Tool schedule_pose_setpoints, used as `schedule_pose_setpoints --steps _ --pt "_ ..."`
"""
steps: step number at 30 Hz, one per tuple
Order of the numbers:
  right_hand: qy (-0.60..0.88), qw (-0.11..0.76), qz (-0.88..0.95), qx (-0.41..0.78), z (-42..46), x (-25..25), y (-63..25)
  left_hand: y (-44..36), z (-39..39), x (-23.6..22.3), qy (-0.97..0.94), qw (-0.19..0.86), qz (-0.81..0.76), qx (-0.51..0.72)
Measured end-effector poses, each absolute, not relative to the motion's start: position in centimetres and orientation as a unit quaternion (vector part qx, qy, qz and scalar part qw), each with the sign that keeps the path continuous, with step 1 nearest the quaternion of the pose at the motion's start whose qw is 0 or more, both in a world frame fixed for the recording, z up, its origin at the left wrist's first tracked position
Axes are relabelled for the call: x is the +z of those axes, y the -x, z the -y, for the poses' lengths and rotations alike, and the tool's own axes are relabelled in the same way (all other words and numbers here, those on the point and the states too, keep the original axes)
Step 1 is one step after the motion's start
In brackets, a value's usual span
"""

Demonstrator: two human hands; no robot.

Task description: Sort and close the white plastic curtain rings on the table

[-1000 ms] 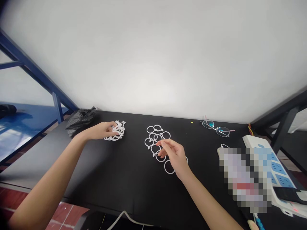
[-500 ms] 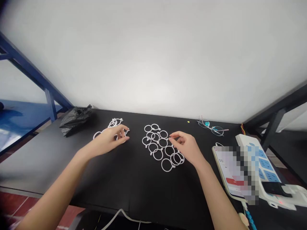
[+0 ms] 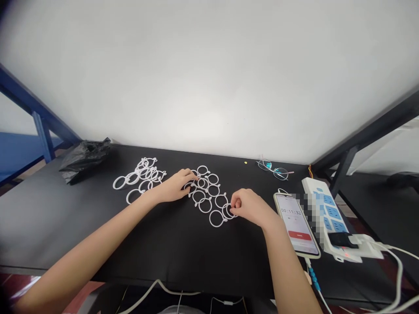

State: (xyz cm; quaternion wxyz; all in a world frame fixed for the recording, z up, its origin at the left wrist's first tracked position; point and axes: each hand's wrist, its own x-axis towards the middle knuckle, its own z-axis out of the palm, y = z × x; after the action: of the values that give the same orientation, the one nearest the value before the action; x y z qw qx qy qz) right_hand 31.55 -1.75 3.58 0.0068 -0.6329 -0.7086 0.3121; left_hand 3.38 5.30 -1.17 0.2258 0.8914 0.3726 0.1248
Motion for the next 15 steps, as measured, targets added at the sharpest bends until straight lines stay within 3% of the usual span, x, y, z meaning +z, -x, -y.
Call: schedule_pose_setpoints --steps 5,11,15 --pt "0.682 0.038 0.688 0.246 1.7 2.5 -31.8 -3.7 -4.6 -1.0 -0.871 0.224 -0.419 0.128" --pt "0.688 0.032 0.670 0.278 1.5 2.4 -31.5 -3.5 -3.7 -1.0 -0.845 0.231 -0.453 0.162" --pt "0.649 0.109 0.674 0.336 1.3 3.0 -31.1 -2.7 -3.6 -0.3 -0.823 0.282 -0.439 0.223"
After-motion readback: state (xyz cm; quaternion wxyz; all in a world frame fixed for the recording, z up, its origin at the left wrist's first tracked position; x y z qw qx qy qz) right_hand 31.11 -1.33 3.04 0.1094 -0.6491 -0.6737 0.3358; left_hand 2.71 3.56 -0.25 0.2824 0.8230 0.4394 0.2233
